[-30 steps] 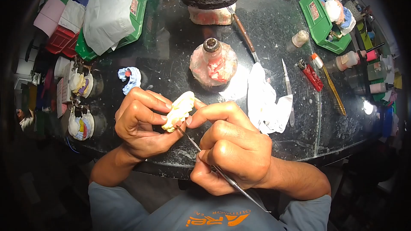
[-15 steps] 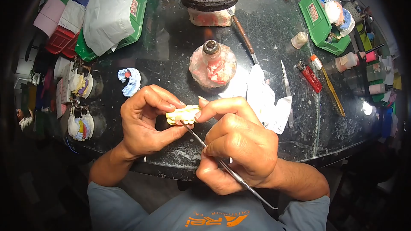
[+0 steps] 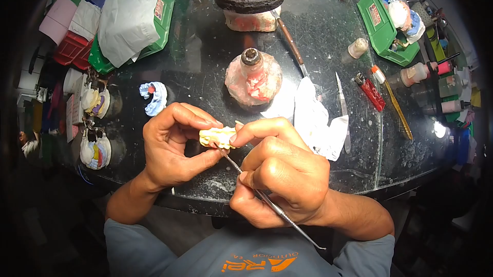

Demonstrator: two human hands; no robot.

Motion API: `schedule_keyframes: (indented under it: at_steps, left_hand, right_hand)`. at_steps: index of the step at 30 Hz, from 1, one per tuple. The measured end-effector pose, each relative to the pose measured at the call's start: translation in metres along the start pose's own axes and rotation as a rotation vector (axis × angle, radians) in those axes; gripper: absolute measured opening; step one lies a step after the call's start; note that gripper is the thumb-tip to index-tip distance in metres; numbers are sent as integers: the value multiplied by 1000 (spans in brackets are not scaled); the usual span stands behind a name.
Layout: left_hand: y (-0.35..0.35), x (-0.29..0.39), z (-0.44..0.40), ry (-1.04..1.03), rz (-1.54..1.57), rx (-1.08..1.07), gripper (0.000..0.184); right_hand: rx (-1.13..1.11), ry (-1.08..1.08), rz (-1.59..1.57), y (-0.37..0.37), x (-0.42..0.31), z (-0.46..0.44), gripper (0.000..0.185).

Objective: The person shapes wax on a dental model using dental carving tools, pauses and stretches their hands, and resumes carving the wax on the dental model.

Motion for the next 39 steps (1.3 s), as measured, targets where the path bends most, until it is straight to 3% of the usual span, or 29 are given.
schedule_keyframes:
  at_steps: [9,12,18,39]
  left_hand:
    - [0,1,-1,-43,21,48,34]
    - [-1,2,0,-9,-1,-4,42]
    - [1,0,0,-26,21,45,34]
    - [-1,0,0,18,13,-16,44]
  right_hand:
    - [-9,2,6,-1,0,0,22]
    - [-5,7,2,-1,1,0,22]
    - [-5,-6,-23,2,0,0,24]
    - [-6,8,18,1,0,0,24]
Point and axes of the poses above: each hand's wrist, its own z-axis away from the middle knuckle, its own y-axis out of the back of the hand, x = y × z, the point moved 7 cm from there along -z, towards the middle knuckle, and after that the axes turned 2 degrees about x, right-handed, at the moved point
